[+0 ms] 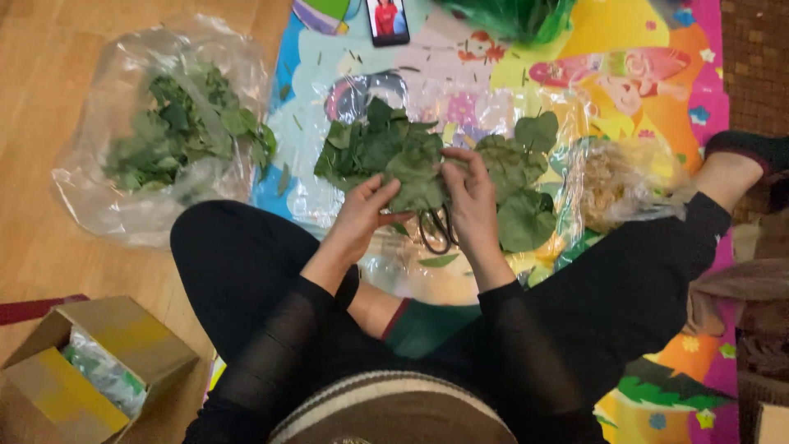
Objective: Trimming leaf stems with scissors and folding the leaves for preparation.
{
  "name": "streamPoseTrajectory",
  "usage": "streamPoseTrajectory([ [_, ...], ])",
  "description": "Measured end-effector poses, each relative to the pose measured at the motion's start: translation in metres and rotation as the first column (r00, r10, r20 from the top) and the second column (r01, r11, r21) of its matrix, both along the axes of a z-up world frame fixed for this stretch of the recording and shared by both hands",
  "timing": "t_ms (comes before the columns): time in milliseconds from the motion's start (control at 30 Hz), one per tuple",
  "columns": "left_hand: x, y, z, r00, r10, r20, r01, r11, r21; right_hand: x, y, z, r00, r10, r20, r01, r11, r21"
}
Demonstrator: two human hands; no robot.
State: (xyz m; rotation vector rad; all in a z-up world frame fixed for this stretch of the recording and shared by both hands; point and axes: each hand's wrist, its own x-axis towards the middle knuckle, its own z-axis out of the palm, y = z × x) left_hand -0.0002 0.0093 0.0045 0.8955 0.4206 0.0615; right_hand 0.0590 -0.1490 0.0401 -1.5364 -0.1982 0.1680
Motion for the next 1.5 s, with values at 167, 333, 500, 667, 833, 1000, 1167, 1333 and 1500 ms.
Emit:
streamPoseTrajectory([
  [167,-0.003,0.001,0.01,0.999,-0.019,0.034,0.021,0.997,-0.071,0.003,-0.003,-0.002,1.0,0.019,-0.002,-0.019,1.0,0.004],
  [333,-0.004,0.002,0.027,0.993,-0.079,0.082,0.087,0.992,-0.096,0.001,-0.004,0.001,0.999,0.017,0.033,-0.016,1.0,-0.022],
  [500,0.001,0.0,-0.011,0.99,-0.093,0.105,0.078,0.987,0.139,-0.001,-0.006,0.003,0.998,0.048,0.048,-0.05,0.998,0.046],
  [667,-0.003,-0.013,-0.017,0.976,-0.216,0.013,0.209,0.959,0.191,0.004,-0.027,-0.04,0.999,0.021,0.044,-0.026,0.993,0.112],
  [833,0.0,-0.038,-0.023,0.951,-0.295,-0.09,0.308,0.899,0.312,-0.008,-0.058,-0.045,0.999,0.044,-0.011,-0.043,0.997,0.071],
  [1000,0.009,-0.063,-0.024,0.931,-0.263,-0.252,0.347,0.849,0.397,0.007,-0.104,-0.065,0.992,-0.122,-0.027,0.12,0.99,-0.073],
  [1167,0.011,-0.074,-0.028,0.934,-0.215,-0.286,0.308,0.891,0.334,-0.003,-0.129,-0.047,0.98,-0.199,-0.009,0.197,0.978,-0.069],
  [1333,0.014,-0.102,-0.037,0.91,-0.259,-0.323,0.351,0.896,0.271,-0.009,-0.138,-0.064,0.992,-0.107,-0.063,0.099,0.988,-0.121],
  [1500,0.019,-0.145,-0.066,0.883,-0.392,-0.257,0.46,0.833,0.307,-0.013,-0.154,-0.071,0.974,-0.22,-0.047,0.21,0.966,-0.152],
])
